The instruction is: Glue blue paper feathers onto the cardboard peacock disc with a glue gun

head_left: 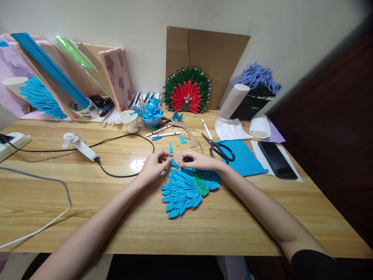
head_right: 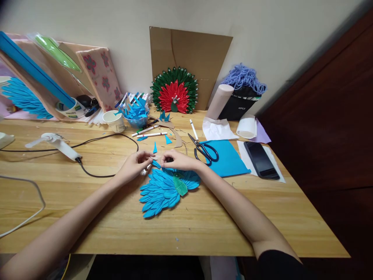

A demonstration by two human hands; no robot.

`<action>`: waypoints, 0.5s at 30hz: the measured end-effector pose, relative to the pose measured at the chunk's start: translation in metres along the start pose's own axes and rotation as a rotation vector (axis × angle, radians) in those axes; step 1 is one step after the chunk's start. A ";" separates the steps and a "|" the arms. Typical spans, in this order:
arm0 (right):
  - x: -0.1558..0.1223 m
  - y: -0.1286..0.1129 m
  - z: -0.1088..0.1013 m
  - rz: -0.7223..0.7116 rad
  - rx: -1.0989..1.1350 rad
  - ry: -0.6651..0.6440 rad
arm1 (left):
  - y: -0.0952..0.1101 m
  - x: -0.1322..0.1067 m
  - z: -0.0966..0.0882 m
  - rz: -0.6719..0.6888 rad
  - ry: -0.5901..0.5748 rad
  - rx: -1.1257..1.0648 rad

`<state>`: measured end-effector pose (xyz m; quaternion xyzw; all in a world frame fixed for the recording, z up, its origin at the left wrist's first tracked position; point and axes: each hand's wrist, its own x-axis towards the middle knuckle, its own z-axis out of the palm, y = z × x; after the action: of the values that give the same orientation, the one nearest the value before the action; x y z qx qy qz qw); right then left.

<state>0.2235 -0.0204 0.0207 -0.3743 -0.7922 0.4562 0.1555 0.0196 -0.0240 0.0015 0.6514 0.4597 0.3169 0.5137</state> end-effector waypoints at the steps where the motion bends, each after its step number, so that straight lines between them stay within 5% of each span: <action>1: 0.000 0.001 0.000 -0.006 0.006 0.000 | 0.001 0.000 0.001 0.002 -0.005 0.010; 15: 0.002 0.003 0.002 -0.004 -0.010 0.020 | 0.002 0.002 0.006 0.076 -0.031 0.171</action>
<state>0.2226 -0.0194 0.0175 -0.3779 -0.7936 0.4483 0.1627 0.0257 -0.0246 0.0015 0.7148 0.4518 0.2857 0.4509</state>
